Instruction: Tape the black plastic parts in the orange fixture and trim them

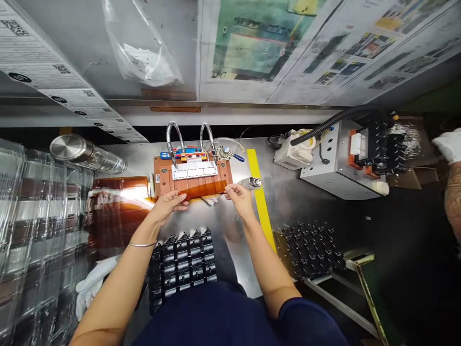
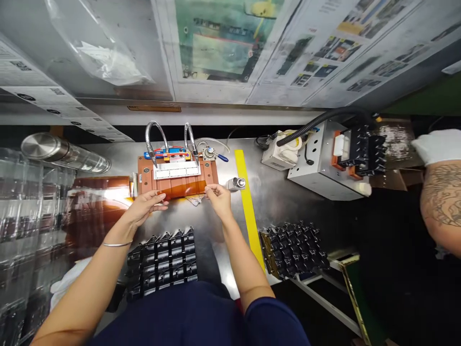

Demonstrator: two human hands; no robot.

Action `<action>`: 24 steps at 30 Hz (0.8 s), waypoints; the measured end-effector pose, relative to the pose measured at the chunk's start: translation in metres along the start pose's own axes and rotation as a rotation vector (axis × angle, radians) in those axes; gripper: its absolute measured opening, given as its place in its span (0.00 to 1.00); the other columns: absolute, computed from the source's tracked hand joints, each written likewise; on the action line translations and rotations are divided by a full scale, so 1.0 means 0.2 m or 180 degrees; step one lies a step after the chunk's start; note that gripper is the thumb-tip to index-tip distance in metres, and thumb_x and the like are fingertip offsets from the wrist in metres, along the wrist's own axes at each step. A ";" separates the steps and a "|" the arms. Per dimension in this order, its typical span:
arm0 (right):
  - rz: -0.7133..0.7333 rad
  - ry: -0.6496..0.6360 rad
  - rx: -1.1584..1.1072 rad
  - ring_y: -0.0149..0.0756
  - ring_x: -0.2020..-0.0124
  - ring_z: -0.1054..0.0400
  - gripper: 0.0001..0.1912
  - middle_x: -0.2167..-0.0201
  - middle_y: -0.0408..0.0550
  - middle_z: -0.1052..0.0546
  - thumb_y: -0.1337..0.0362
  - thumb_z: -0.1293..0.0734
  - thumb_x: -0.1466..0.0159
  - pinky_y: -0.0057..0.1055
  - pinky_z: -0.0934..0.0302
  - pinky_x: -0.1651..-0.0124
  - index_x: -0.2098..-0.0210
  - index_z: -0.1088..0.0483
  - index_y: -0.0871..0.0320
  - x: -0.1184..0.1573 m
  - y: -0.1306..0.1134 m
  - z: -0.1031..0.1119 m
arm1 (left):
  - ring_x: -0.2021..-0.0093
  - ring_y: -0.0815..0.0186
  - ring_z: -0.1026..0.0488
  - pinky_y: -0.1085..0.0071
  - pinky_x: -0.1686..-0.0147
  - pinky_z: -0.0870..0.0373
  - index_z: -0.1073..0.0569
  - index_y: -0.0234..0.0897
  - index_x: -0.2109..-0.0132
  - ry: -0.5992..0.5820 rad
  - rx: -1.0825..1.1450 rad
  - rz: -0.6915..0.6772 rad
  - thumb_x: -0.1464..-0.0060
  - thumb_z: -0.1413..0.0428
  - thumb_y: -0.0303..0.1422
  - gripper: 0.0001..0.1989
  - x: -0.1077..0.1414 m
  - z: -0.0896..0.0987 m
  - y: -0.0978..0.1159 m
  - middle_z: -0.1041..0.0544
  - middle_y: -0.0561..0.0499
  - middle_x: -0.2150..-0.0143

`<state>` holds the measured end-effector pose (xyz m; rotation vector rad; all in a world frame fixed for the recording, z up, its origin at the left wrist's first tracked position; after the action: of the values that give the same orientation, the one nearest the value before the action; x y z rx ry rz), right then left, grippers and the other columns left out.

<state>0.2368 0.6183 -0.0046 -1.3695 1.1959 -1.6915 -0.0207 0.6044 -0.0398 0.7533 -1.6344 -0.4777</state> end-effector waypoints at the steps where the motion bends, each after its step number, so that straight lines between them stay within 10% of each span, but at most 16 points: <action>1: -0.0080 0.0038 -0.0068 0.29 0.77 0.32 0.16 0.78 0.42 0.25 0.53 0.27 0.53 0.29 0.33 0.70 0.72 0.27 0.58 0.00 0.03 -0.02 | 0.73 0.69 0.26 0.73 0.72 0.25 0.30 0.34 0.74 0.0143 0.0084 -0.0034 0.77 0.27 0.41 0.24 -0.01 0.01 0.00 0.28 0.56 0.78; 11: -0.0640 0.0234 0.0036 0.23 0.85 0.39 0.12 0.85 0.39 0.28 0.60 0.28 0.51 0.23 0.41 0.81 0.80 0.35 0.58 -0.25 0.12 -0.17 | 0.88 0.76 0.45 0.80 0.89 0.50 0.34 0.36 0.76 0.1427 -0.0243 -0.0296 0.62 0.34 0.37 0.16 -0.13 0.17 0.18 0.36 0.60 0.87; 24: -0.0755 0.0322 0.0154 0.22 0.87 0.42 0.10 0.87 0.37 0.30 0.64 0.30 0.49 0.21 0.44 0.83 0.81 0.35 0.58 -0.31 0.15 -0.19 | 0.89 0.76 0.48 0.79 0.90 0.55 0.40 0.39 0.79 0.1387 -0.0280 -0.0102 0.65 0.32 0.36 0.22 -0.24 0.21 0.15 0.41 0.62 0.89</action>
<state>0.2140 0.6716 -0.0583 -1.4579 1.0732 -1.9620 -0.0636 0.6553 -0.0611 0.7579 -1.1899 -0.3739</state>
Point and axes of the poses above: each hand's wrist, its own x-axis away from the middle knuckle, its own z-axis out of the back of the hand, y = z × x, the point moved 9 cm from there along -x, towards the middle knuckle
